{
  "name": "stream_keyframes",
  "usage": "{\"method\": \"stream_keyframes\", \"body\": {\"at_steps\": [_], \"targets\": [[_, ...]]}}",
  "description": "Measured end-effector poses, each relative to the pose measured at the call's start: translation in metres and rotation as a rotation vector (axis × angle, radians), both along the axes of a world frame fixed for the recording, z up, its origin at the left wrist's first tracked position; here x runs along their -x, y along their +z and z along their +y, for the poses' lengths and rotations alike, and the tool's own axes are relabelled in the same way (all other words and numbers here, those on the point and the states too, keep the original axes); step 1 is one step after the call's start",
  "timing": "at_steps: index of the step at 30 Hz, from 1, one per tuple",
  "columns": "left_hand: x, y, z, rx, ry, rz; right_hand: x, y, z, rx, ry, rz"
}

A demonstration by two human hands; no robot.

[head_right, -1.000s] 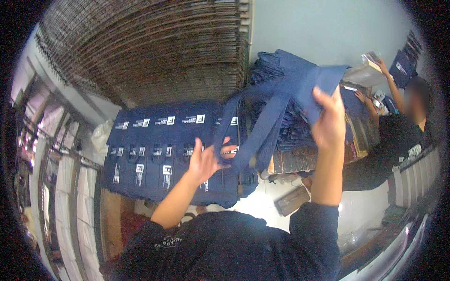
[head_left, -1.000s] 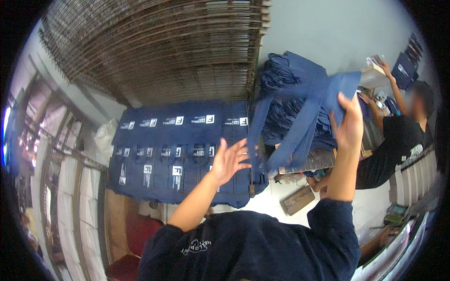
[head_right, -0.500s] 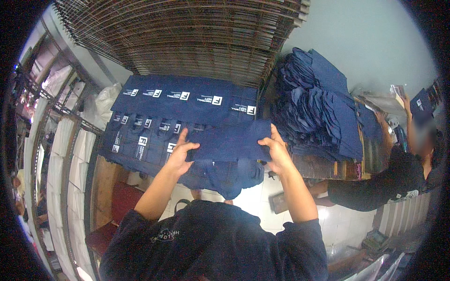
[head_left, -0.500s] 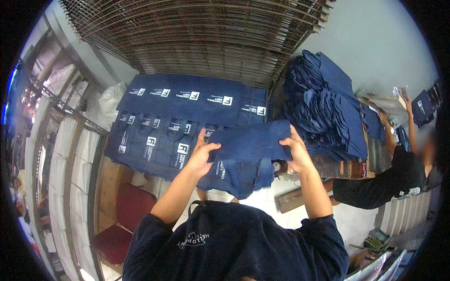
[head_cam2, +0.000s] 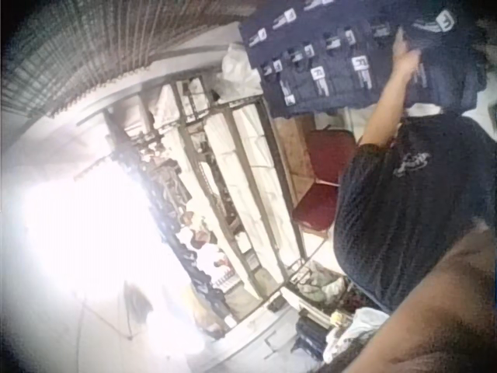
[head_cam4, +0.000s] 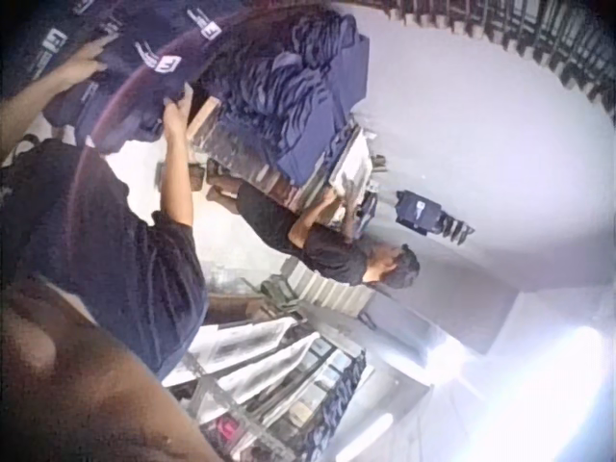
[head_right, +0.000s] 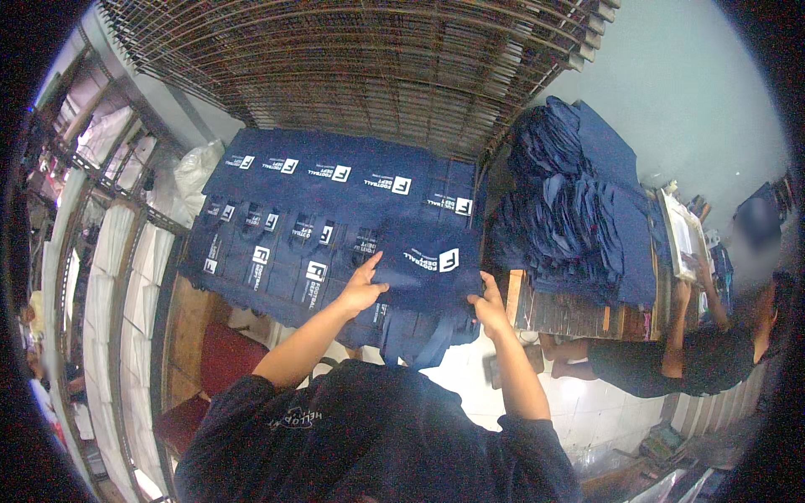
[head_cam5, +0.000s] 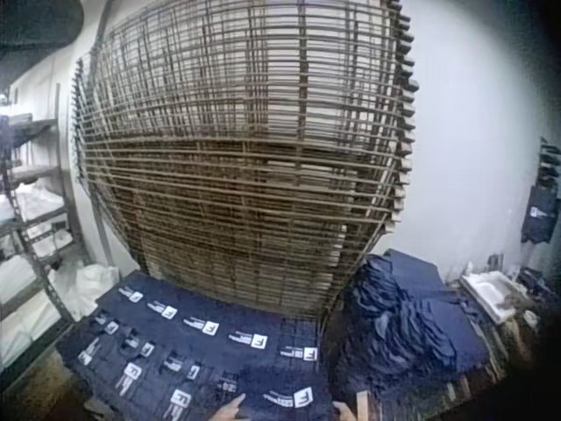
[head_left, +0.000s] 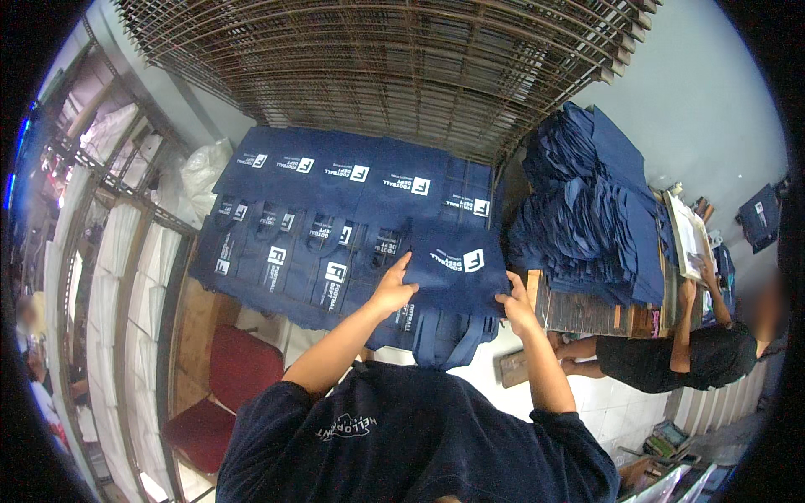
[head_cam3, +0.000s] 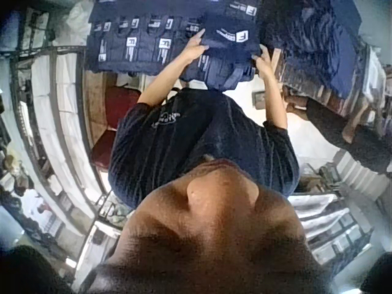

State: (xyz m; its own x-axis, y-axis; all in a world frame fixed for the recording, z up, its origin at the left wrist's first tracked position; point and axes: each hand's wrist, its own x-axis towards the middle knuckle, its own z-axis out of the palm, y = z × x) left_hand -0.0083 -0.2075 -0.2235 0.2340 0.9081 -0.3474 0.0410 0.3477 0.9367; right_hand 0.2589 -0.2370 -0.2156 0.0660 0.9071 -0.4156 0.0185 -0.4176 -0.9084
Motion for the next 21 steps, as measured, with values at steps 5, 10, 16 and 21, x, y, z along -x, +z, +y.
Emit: {"method": "stream_keyframes", "body": {"at_steps": [5,10,16,21], "targets": [[-0.016,-0.072,0.043,-0.326,-0.027,0.002,-0.016,-0.028,0.026,-0.100,-0.121,-0.029],[-0.040,-0.093,0.094,-0.396,-0.002,0.102,-0.027,-0.088,0.078,-0.207,-0.186,-0.045],[-0.041,-0.082,0.133,-0.264,0.090,0.439,-0.032,-0.159,0.146,-0.152,-0.341,0.023],[0.015,-0.121,0.079,-0.331,0.128,0.404,-0.040,-0.200,0.172,0.035,-0.367,-0.019]]}}
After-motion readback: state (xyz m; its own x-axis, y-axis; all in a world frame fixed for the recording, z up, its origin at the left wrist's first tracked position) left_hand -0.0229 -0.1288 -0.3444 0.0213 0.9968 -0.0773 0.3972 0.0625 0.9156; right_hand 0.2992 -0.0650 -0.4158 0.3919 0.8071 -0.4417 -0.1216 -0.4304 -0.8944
